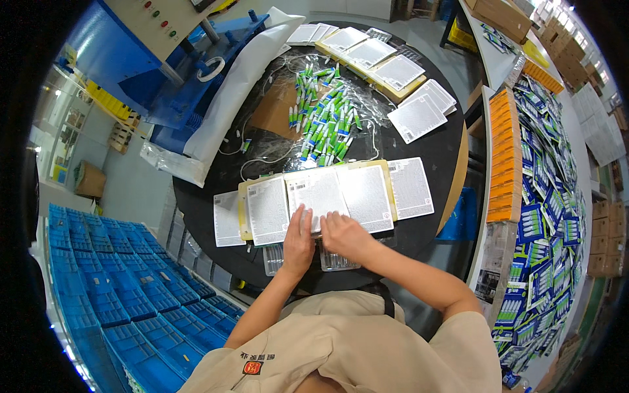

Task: The person places green cylindrical batteries into a yellow plastic tray with multiple slots. They then cover the batteries with white paper sheets and clear plastic sheets, stacking them on the table. The person repeats this process with additional batteries and sheets.

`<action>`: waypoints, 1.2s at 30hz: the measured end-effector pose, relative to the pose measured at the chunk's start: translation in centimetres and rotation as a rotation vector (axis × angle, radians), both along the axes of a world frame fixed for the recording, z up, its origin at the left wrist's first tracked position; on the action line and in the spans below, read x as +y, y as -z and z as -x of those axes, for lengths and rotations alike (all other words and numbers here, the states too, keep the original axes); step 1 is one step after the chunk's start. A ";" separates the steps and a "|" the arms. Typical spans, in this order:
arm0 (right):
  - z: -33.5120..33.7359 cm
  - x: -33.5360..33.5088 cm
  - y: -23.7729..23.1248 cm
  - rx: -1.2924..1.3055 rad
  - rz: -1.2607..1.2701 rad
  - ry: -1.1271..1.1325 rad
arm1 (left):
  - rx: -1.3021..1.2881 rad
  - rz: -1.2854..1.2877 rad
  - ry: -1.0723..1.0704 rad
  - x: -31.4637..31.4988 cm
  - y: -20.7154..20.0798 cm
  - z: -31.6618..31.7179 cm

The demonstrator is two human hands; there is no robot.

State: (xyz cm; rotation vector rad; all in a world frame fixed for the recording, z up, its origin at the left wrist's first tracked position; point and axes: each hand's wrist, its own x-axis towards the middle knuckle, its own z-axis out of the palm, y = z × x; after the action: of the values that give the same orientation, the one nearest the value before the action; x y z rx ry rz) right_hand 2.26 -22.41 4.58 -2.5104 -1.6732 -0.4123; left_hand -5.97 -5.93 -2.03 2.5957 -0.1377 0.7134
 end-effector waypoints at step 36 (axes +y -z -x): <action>-5.3 -18.4 6.3 0.335 -0.013 0.424 | 0.503 -0.233 0.064 -0.5 -1.3 0.6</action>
State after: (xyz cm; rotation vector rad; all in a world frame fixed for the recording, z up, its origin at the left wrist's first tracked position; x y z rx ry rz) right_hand 7.54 -40.83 -1.75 -2.7282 -1.0198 -0.0223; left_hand -6.52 -6.43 -0.77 2.8863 -0.1518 0.0075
